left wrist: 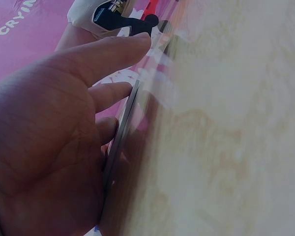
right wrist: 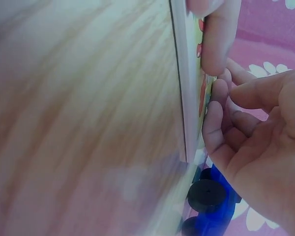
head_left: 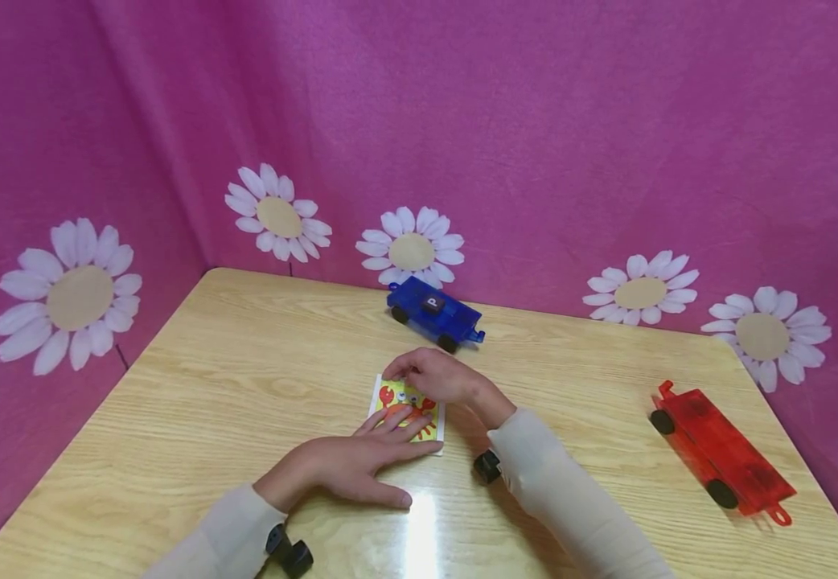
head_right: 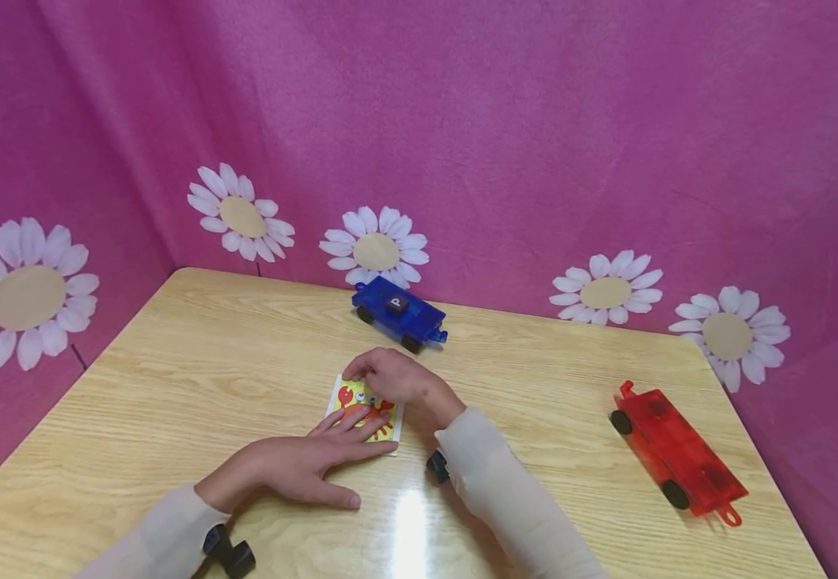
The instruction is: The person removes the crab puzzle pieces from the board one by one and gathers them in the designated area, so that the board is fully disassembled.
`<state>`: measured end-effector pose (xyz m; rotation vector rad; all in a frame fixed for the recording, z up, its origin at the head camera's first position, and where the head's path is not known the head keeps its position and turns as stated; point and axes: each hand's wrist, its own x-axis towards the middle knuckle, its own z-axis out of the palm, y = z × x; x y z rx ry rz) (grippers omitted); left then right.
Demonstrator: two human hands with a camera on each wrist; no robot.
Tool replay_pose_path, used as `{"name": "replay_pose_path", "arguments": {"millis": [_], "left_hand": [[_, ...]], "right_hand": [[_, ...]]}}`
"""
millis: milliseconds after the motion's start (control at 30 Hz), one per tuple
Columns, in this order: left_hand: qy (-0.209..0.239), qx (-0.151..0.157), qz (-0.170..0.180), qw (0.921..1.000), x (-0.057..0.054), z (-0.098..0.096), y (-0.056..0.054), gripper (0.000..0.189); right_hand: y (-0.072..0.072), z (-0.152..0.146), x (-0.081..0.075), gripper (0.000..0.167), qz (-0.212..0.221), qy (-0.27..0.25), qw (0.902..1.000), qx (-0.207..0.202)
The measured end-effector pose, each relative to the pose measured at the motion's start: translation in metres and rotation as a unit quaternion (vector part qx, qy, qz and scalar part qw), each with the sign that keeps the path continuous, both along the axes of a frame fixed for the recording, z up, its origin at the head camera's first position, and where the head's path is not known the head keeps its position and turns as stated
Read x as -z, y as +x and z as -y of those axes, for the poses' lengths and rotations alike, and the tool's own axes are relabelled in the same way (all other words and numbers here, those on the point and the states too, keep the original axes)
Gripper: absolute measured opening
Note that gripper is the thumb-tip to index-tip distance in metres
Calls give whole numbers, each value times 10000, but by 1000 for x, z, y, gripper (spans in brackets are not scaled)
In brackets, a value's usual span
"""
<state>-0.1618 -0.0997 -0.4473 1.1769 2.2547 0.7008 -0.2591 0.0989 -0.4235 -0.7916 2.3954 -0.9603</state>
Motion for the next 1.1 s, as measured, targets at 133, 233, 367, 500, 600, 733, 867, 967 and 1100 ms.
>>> {"name": "replay_pose_path", "arguments": {"millis": [133, 233, 367, 500, 600, 733, 867, 967, 1100], "left_hand": [[-8, -9, 67, 10000, -1, 0, 0, 72], [-6, -2, 36, 10000, 0, 0, 0, 72], [-3, 6, -2, 10000, 1, 0, 0, 72], [-8, -10, 10, 10000, 1, 1, 0, 72], [-4, -11, -3, 10000, 0, 1, 0, 72], [-7, -10, 7, 10000, 0, 1, 1, 72], [-6, -20, 31, 10000, 0, 1, 1, 72], [6, -32, 54, 10000, 1, 1, 0, 72], [-4, -34, 94, 10000, 1, 0, -1, 72]], "right_hand": [[1, 0, 0, 32, 41, -63, 9999, 84], [2, 0, 1, 31, 41, -126, 9998, 130], [3, 0, 2, 29, 0, -222, 9996, 173], [2, 1, 4, 27, -77, -293, 9994, 167], [1, 1, 6, 24, -139, -317, 9992, 182], [0, 3, 7, 20, -268, -387, 9987, 184], [-2, 5, 6, 16, -378, -472, 9980, 178], [-2, 7, 5, 15, -421, -483, 9977, 213], [-2, 8, 3, 14, -504, -422, 9976, 228]]}}
